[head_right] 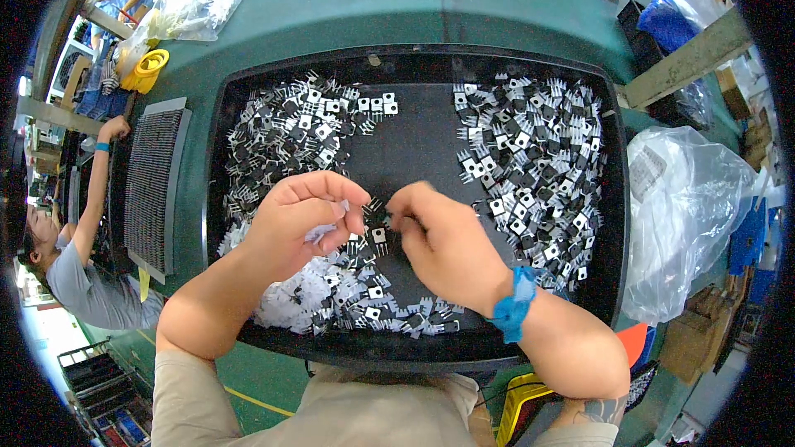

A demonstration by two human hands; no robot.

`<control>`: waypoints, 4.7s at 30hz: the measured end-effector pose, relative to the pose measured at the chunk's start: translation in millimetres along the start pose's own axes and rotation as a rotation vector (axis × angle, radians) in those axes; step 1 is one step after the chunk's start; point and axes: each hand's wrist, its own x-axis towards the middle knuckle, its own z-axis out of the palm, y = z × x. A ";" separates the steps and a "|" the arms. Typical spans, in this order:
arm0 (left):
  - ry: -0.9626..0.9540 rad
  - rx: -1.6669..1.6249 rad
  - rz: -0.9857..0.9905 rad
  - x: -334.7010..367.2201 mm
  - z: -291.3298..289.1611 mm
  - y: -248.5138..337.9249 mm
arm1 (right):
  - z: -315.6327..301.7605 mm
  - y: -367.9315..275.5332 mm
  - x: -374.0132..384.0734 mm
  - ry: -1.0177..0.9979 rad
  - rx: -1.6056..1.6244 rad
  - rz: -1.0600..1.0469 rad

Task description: The person sorts and inspects small electronic components by hand, taking them from a large tray at an industrial workstation.

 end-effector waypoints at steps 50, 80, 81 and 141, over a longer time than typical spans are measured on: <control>0.038 0.643 0.285 -3.9 12.6 -7.0 | -17.4 -31.5 -8.9 -0.028 -0.081 -0.072; -0.029 0.511 -0.015 -5.8 15.7 -1.5 | -15.2 -23.2 -13.1 -0.161 0.443 0.455; -0.029 0.507 -0.014 -6.3 15.6 -3.1 | -15.0 -23.6 -13.5 -0.198 0.461 0.483; 0.014 -0.120 0.057 -3.9 29.6 -14.2 | -34.2 -38.1 -22.2 0.042 0.037 -0.029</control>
